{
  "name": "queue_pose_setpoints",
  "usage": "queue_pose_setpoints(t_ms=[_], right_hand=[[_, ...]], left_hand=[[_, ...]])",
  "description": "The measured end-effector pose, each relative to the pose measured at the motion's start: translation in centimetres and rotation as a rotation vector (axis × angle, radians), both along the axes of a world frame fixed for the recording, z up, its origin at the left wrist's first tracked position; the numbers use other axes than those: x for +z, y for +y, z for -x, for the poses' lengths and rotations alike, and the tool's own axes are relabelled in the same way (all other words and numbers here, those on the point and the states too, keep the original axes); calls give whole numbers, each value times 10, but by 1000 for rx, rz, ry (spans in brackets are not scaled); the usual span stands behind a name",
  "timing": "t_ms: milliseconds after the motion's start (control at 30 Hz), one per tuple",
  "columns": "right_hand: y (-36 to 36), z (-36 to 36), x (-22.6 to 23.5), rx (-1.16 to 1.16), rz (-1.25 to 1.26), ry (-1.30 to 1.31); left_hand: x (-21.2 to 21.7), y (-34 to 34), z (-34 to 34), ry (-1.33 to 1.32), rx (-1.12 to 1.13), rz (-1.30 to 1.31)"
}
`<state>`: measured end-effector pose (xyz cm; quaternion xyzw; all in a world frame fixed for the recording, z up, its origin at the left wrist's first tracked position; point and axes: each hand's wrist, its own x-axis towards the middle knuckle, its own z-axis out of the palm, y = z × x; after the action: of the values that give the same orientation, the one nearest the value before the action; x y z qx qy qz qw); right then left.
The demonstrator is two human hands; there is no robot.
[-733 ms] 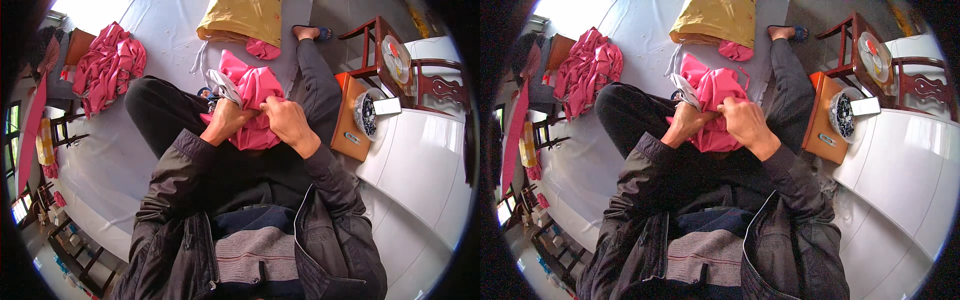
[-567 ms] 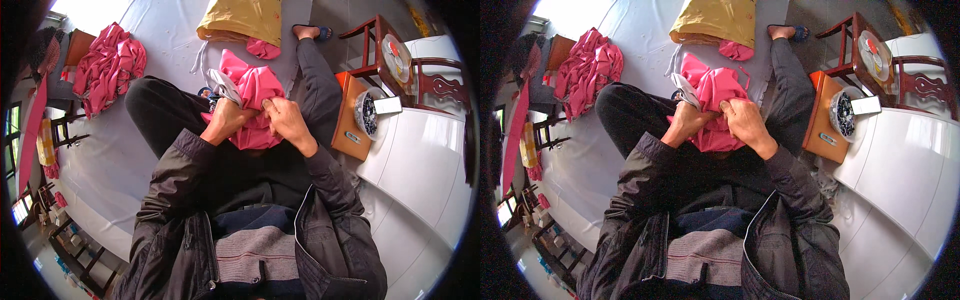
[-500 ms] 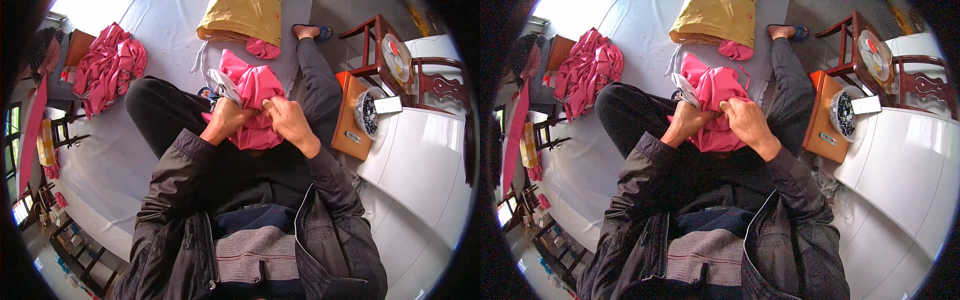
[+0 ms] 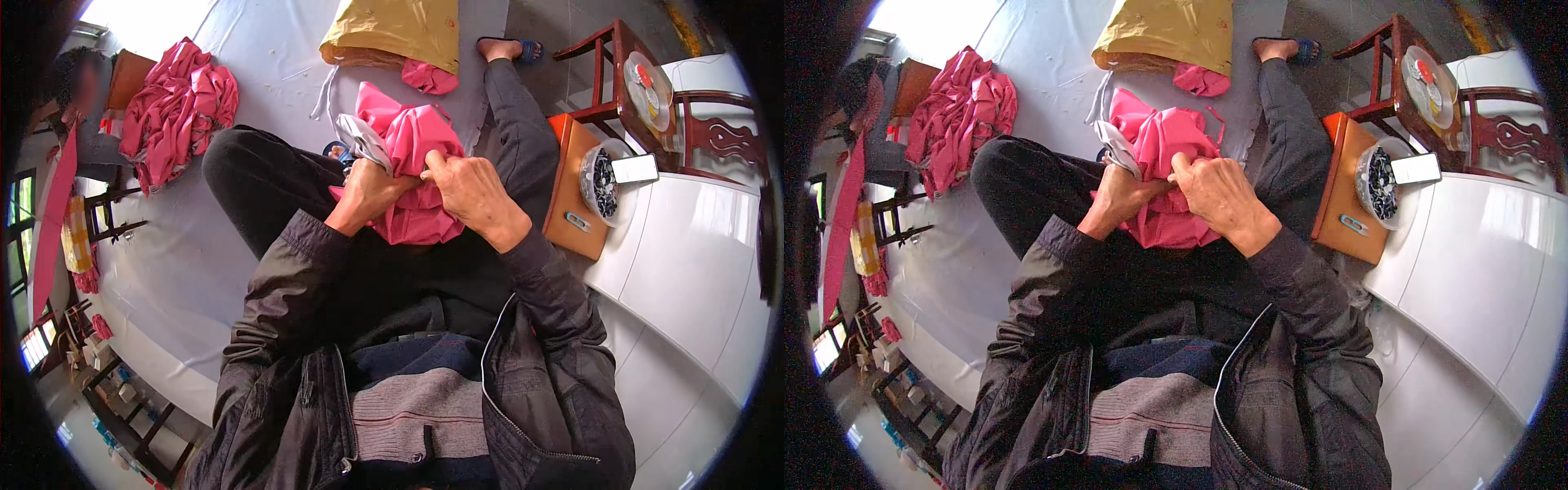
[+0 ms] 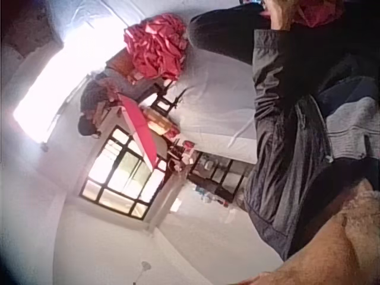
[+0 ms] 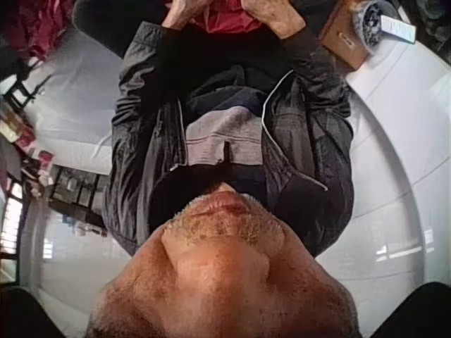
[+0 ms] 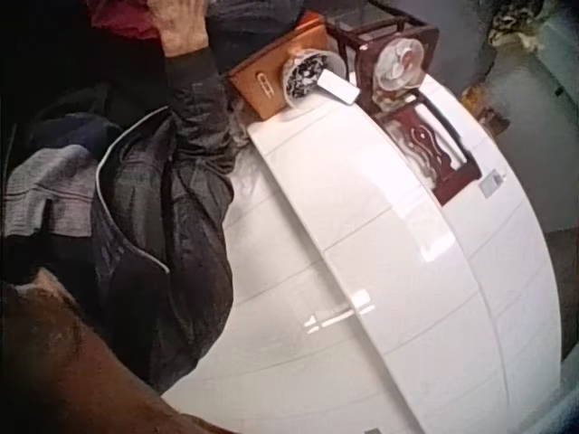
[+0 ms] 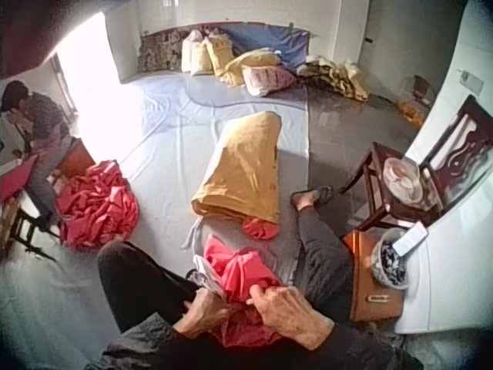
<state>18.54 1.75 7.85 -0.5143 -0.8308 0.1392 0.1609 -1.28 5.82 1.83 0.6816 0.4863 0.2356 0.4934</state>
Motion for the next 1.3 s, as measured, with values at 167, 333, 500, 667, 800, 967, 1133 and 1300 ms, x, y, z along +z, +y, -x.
queue_pose_setpoints(t_ms=[167,333,500,667,800,967,1133,1300], right_hand=[[-6,5,-11,-133,102,94],[-11,2,-4,-228,162,117],[-10,1,5,-122,169,23],[-7,-7,4,-21,117,9],[-5,-9,-4,-42,218,39],[-2,-6,-1,-203,582,346],[-13,-7,-2,-179,388,197],[-15,-7,-2,-95,127,0]], left_hand=[[0,-3,0,43,13,-96],[-2,-2,-2,60,-13,-27],[1,1,1,-83,-65,-18],[10,-8,-2,6,-33,-72],[25,-10,-4,43,-35,-79],[24,-6,-3,82,-59,-69],[35,-8,-5,160,-57,29],[36,-8,-5,88,-43,43]])
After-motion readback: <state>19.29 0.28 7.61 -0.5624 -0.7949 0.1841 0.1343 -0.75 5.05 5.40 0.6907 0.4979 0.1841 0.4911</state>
